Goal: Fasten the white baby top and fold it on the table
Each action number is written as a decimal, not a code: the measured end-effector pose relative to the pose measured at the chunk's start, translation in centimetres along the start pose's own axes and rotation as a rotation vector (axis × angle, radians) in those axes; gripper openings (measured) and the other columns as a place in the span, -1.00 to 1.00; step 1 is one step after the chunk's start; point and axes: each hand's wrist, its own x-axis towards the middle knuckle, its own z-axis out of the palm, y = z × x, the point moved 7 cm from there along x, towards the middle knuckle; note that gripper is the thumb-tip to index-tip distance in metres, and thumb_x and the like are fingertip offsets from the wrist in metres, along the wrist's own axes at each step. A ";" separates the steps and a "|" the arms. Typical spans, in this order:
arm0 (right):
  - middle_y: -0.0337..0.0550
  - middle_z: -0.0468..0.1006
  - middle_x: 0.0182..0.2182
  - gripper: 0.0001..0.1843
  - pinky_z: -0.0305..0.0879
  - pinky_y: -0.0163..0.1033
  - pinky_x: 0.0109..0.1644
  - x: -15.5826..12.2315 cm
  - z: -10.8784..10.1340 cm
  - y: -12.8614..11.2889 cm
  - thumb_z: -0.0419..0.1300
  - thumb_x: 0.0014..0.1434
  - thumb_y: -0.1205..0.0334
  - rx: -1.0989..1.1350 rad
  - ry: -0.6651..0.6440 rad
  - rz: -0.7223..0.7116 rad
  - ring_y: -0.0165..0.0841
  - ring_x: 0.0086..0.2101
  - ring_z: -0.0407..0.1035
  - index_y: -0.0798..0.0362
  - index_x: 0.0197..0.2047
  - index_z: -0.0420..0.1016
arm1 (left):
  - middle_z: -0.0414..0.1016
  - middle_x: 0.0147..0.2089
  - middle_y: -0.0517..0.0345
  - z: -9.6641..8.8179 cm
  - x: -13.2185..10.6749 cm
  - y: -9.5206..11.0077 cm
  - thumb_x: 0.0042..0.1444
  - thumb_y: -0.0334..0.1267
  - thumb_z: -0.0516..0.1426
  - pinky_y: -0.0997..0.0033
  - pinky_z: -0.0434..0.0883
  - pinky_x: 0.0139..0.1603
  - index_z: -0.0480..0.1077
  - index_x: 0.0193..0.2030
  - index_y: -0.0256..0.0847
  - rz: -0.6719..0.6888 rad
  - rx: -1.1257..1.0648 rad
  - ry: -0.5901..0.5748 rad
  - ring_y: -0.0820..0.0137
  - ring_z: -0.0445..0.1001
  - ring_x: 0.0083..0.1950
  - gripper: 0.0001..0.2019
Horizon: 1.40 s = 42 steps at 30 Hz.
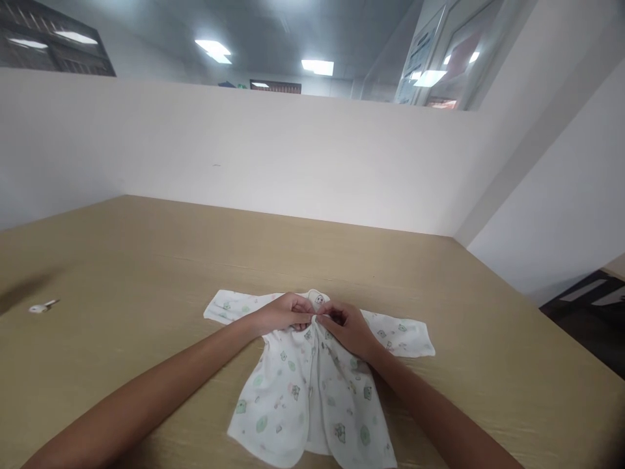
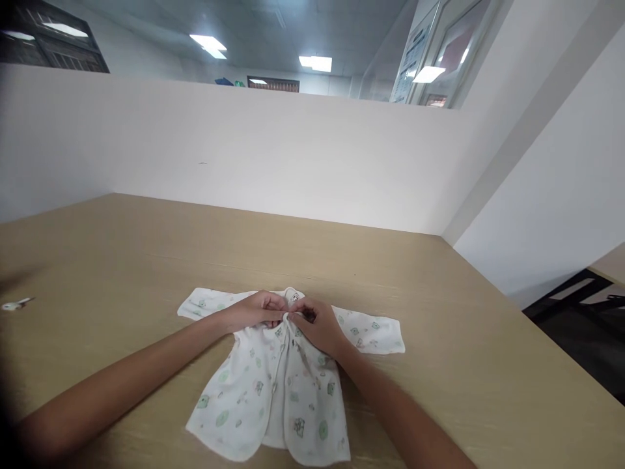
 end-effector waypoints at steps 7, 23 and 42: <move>-0.27 0.51 -0.39 -0.81 0.16 -0.32 -0.29 0.1 0.1 0.3 0.26 0.24 0.13 -0.003 0.025 -0.018 -0.46 -0.39 0.27 0.10 -0.24 0.57 | 0.47 -0.40 0.26 0.1 -0.3 0.2 -0.05 0.28 0.32 0.76 0.19 -0.42 0.46 -0.30 -0.22 -0.013 -0.002 0.009 0.71 0.38 -0.42 -0.47; -0.26 0.52 -0.36 -0.93 0.19 -0.33 -0.28 -0.4 0.0 -1.8 0.24 0.15 0.29 -0.172 0.113 -0.212 -0.47 -0.41 0.30 0.09 -0.28 0.53 | 0.46 -0.44 0.27 0.3 -0.5 0.6 -0.10 0.25 0.37 0.72 0.02 -0.51 0.46 -0.32 -0.25 -0.021 -0.028 0.008 0.72 0.34 -0.45 -0.45; -0.26 0.52 -0.40 -0.90 0.18 -0.32 -0.29 -0.1 -0.2 -0.9 0.18 0.20 0.32 -0.125 0.130 -0.153 -0.46 -0.43 0.27 0.10 -0.30 0.53 | 0.42 -0.36 0.30 0.5 -0.1 0.5 -0.16 0.19 0.47 0.74 0.36 -0.36 0.43 -0.02 -0.17 0.110 -0.196 0.110 0.70 0.39 -0.39 -0.32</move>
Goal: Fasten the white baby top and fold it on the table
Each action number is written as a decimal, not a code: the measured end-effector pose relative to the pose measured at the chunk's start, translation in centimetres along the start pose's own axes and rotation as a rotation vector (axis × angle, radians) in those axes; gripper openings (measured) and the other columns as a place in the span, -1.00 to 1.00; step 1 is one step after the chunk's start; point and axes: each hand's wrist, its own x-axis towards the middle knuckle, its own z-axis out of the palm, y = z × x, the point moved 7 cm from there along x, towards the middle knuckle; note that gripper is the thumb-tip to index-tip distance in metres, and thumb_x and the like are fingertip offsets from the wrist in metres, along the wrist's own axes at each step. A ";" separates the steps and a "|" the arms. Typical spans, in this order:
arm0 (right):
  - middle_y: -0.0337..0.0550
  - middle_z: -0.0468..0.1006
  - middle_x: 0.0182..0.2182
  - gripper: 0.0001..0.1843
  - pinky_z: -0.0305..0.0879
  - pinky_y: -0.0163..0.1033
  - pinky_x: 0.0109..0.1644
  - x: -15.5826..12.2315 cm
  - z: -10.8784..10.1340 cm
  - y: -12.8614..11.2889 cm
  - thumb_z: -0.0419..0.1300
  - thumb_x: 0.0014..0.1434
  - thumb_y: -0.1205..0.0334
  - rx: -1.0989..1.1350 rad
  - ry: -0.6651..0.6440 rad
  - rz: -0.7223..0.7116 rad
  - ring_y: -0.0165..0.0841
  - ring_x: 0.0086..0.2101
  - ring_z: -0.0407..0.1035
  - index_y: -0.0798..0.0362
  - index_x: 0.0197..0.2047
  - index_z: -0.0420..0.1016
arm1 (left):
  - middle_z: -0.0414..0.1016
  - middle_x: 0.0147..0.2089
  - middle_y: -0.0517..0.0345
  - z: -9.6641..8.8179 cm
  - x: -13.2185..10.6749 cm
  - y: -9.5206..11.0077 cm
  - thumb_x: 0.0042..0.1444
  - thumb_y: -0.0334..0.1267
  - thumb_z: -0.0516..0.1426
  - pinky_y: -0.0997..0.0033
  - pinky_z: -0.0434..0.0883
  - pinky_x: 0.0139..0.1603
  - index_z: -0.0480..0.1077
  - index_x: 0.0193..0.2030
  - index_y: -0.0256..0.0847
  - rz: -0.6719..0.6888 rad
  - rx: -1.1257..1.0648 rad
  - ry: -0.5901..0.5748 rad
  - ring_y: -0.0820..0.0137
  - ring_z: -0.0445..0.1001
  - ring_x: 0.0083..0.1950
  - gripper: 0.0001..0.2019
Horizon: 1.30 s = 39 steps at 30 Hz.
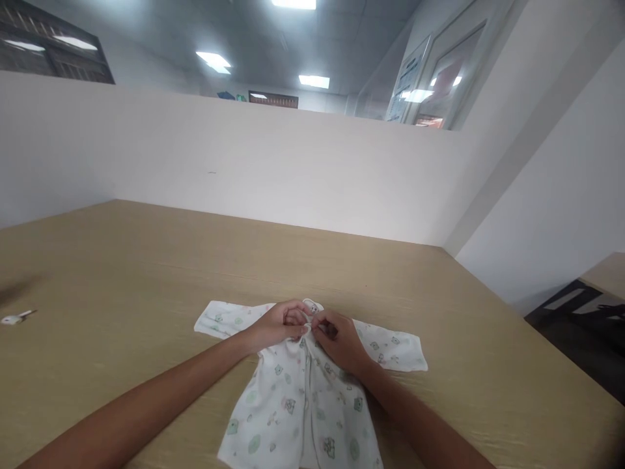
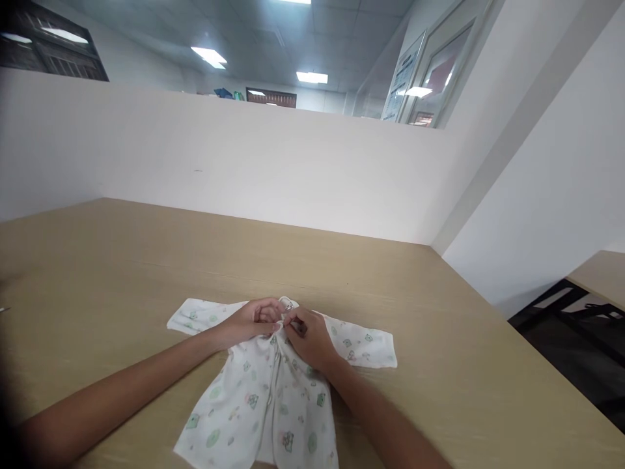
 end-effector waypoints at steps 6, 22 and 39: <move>-0.26 0.52 -0.39 -0.87 0.18 -0.30 -0.26 0.1 0.1 0.0 0.22 0.22 0.23 0.004 -0.004 0.006 -0.44 -0.40 0.29 0.08 -0.24 0.58 | 0.46 -0.35 0.29 -0.1 -0.3 0.4 -0.07 0.15 0.42 0.76 0.37 -0.34 0.40 0.09 -0.07 0.069 0.044 0.061 0.69 0.41 -0.37 -0.36; -0.19 0.43 -0.34 -0.77 0.17 -0.24 -0.25 -0.9 -1.5 -1.7 0.25 0.29 0.14 -0.268 -0.024 -0.118 -0.40 -0.35 0.26 0.10 -0.32 0.39 | 0.43 0.05 0.26 -1.3 0.1 0.4 0.27 -0.10 0.00 0.37 0.11 0.27 0.45 -0.09 0.05 0.264 0.801 0.184 0.51 0.27 0.18 -0.77; -0.19 0.49 -0.27 -0.82 0.16 -0.23 -0.17 -5.2 -0.7 -0.9 0.17 0.32 0.21 -0.319 -0.088 0.023 -0.36 -0.27 0.33 0.04 -0.05 0.50 | 0.54 -0.02 0.33 -0.3 -0.3 0.5 0.23 0.18 0.00 0.49 0.21 0.15 0.54 -0.12 0.18 0.294 0.958 0.158 0.59 0.40 0.08 -0.64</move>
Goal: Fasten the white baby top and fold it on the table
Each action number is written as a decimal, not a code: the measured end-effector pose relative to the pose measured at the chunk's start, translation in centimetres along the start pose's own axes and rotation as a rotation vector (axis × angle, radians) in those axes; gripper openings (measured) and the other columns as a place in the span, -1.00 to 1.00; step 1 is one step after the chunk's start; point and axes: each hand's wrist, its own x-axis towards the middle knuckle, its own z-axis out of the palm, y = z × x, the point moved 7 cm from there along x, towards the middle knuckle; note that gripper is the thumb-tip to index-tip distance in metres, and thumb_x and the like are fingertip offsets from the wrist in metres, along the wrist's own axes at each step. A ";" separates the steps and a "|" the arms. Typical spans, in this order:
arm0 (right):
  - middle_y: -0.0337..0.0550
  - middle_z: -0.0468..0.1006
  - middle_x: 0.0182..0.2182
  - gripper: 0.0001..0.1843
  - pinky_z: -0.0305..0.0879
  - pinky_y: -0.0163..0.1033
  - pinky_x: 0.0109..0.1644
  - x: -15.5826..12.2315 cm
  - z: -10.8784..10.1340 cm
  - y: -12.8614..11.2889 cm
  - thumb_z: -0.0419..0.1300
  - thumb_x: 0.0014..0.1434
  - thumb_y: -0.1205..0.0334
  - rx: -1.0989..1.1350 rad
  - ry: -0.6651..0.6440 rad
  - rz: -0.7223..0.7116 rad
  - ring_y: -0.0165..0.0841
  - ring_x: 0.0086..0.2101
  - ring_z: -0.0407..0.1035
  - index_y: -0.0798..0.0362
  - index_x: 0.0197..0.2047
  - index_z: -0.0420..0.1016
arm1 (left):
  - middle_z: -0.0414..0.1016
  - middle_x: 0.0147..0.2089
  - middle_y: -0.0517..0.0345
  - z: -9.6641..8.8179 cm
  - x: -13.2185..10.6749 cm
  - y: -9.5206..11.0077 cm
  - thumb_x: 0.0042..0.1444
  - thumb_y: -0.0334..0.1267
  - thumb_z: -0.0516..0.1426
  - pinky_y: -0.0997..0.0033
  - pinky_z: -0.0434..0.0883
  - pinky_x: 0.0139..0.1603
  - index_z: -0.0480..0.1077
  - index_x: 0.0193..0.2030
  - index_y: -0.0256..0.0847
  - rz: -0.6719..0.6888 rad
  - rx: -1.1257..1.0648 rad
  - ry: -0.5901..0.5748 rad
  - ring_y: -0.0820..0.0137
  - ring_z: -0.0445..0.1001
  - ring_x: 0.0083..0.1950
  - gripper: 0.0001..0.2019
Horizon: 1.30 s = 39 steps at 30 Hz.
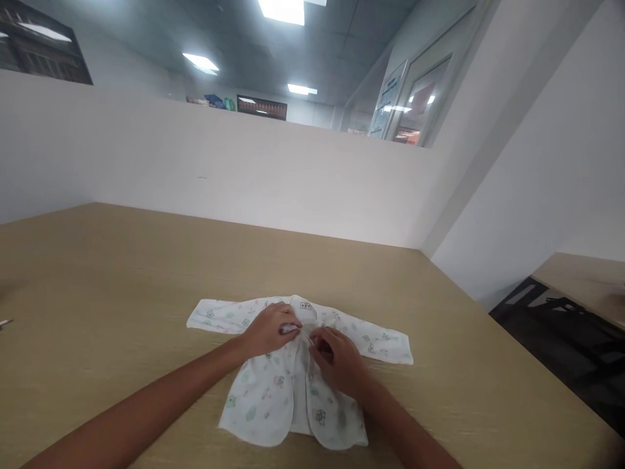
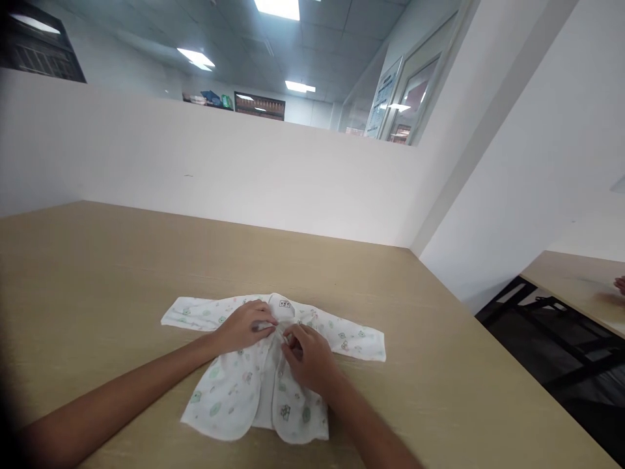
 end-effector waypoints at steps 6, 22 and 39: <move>-0.26 0.50 -0.29 -0.65 0.12 -0.24 -0.19 0.1 0.2 0.3 0.15 0.36 0.12 -0.048 -0.026 0.094 -0.39 -0.31 0.33 -0.05 0.18 0.44 | 0.57 -0.08 0.49 0.1 0.2 -0.5 0.22 0.16 0.07 0.57 0.25 0.14 0.55 -0.23 0.19 -0.003 -0.010 -0.009 0.71 0.44 0.03 -0.72; -0.19 0.51 0.10 -0.59 0.20 -0.17 0.03 1.4 1.0 -0.2 -0.01 0.48 0.15 -0.188 -0.156 0.048 -0.24 0.05 0.41 -0.14 0.31 0.42 | 0.53 -0.04 0.47 0.5 -0.4 0.0 0.24 0.21 -0.04 0.45 0.20 0.23 0.55 -0.24 0.21 0.039 0.082 -0.024 0.69 0.40 0.07 -0.62; -0.25 0.48 -0.38 -0.90 0.13 -0.30 -0.25 0.9 -0.5 0.9 0.20 0.21 0.33 0.105 0.080 0.164 -0.45 -0.35 0.30 0.11 -0.36 0.48 | 0.39 -0.29 0.45 0.0 -1.9 2.8 0.20 -0.12 0.20 0.66 0.03 -0.16 0.42 -0.35 -0.06 0.087 0.002 -0.270 0.81 0.19 -0.28 -0.86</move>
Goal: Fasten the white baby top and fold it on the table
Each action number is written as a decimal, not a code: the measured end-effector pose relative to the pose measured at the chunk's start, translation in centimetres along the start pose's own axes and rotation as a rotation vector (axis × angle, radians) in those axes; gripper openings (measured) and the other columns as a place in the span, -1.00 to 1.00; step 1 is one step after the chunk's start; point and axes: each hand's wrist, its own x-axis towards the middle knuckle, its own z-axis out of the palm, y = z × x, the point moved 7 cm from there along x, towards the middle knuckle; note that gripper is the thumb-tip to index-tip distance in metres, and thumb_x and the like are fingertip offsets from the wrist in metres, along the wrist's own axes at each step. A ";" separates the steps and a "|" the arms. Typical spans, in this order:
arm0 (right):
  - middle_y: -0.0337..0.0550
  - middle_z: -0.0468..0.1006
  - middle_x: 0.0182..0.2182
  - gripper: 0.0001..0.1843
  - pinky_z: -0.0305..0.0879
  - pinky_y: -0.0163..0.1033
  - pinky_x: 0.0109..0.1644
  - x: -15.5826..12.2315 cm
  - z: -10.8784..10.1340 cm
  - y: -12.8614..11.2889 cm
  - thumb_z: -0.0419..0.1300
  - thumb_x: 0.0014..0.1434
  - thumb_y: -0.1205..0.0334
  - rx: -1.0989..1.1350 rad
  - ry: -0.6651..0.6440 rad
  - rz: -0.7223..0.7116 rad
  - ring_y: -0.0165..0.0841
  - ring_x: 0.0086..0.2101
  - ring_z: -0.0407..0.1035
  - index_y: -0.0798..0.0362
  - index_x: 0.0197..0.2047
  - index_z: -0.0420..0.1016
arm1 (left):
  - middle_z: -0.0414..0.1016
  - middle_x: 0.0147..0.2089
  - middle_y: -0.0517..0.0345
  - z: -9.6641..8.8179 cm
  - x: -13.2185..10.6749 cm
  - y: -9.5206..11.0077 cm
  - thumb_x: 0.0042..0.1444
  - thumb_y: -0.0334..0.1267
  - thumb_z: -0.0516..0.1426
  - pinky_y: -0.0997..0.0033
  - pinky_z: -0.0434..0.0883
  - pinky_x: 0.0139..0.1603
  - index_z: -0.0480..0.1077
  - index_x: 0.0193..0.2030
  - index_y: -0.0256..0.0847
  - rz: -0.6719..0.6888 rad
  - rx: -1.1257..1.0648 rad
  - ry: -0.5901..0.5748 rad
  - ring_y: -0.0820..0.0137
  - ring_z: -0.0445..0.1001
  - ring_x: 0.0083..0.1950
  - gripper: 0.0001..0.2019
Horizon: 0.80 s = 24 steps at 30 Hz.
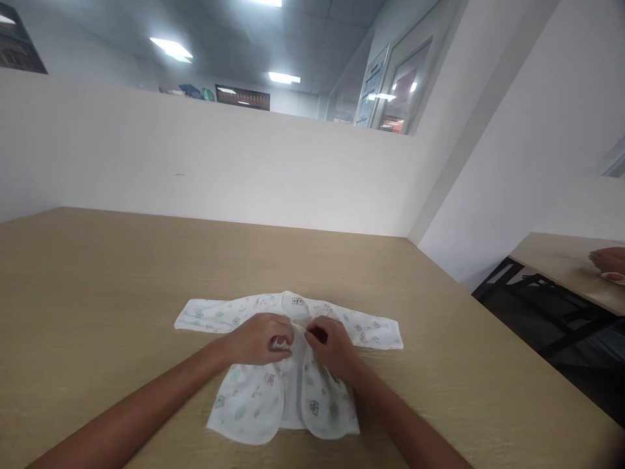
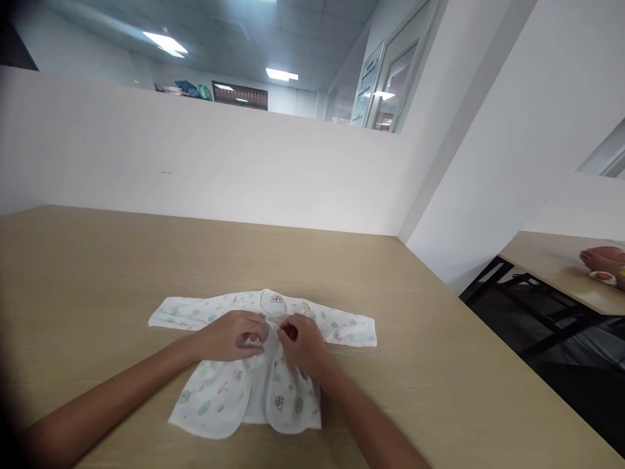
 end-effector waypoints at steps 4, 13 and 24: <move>-0.22 0.49 -0.30 -0.86 0.17 -0.30 -0.20 -0.1 -1.1 -0.2 0.16 0.19 0.39 -0.021 0.066 -0.036 -0.43 -0.31 0.32 0.10 -0.18 0.50 | 0.41 -0.30 0.45 0.1 0.2 -0.4 0.12 -0.23 0.22 0.70 0.05 -0.21 0.42 -0.37 -0.09 -0.053 -0.097 -0.012 0.82 0.21 -0.30 -0.92; -0.23 0.49 -0.36 -0.76 -0.09 -0.25 -0.31 -1.9 0.1 -2.0 0.33 0.15 0.12 -0.334 -0.106 0.038 -0.43 -0.41 0.21 0.09 -0.37 0.44 | 0.40 -0.45 0.40 0.1 0.1 -2.0 -0.03 -0.16 0.29 0.64 0.02 -0.37 0.35 -0.50 -0.18 -0.241 -0.216 0.065 0.75 0.23 -0.40 -0.77; -0.22 0.50 -0.30 -0.95 -0.05 -0.22 -0.31 -1.9 0.4 -1.7 0.18 0.17 0.34 -0.368 -0.115 0.023 -0.38 -0.37 0.23 0.07 -0.31 0.47 | 0.47 -0.44 0.41 -0.4 0.0 -1.5 -0.02 -0.13 0.26 0.70 0.12 -0.42 0.48 -0.47 -0.14 -0.337 -0.347 0.101 0.76 0.31 -0.43 -0.85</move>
